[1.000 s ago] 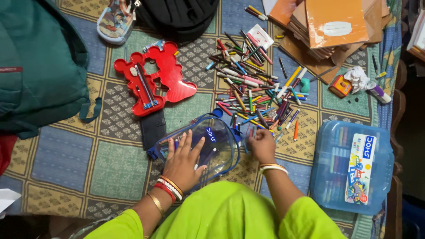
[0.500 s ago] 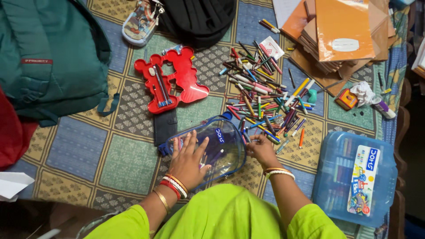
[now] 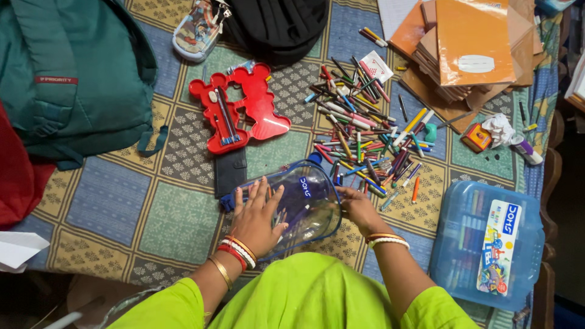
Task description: The person organizes a large quantity of crayons and pencils into various clear and blue plastic cases, places folders and notebooks into a green backpack, and then hangs the backpack on a wall hook.
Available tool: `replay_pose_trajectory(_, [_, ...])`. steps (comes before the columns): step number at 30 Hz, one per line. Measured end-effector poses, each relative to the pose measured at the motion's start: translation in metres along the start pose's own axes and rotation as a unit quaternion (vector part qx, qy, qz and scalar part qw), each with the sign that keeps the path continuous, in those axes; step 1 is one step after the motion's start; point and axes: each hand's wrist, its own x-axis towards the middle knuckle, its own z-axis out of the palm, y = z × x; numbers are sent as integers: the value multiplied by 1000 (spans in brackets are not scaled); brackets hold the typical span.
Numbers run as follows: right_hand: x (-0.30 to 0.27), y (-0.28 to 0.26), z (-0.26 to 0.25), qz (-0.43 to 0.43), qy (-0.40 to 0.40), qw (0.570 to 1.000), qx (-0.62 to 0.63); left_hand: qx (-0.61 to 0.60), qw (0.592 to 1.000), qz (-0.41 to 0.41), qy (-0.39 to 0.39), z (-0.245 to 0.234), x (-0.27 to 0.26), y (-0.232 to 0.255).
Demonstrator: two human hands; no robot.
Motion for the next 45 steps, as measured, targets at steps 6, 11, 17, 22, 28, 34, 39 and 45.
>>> replay_pose_trajectory(6, [32,45,-51,-80,161,981,68,-5,1000,13,-1,2,-3,3])
replay_pose_trajectory(11, [38,94,-113,-84,266,959,44,-12,999,39,10,8,-6,11])
replay_pose_trajectory(17, [16,124,-117,-136,341,902,-226,-16,997,67,17,15,-5,18])
replay_pose_trajectory(22, [1,108,-72,-97,337,904,-244,-17,998,59,-7,19,-3,25])
replay_pose_trajectory(28, [-1,71,-24,-165,364,855,-330,-16,998,56,-13,20,-4,27])
replay_pose_trajectory(34, [22,80,-18,-171,353,828,-401,23,998,57,-11,19,-3,24])
replay_pose_trajectory(39, [38,97,-36,-94,330,851,-397,0,998,64,10,18,-2,21])
replay_pose_trajectory(45, [43,101,-52,-29,279,916,-285,-2,999,46,-3,14,1,20])
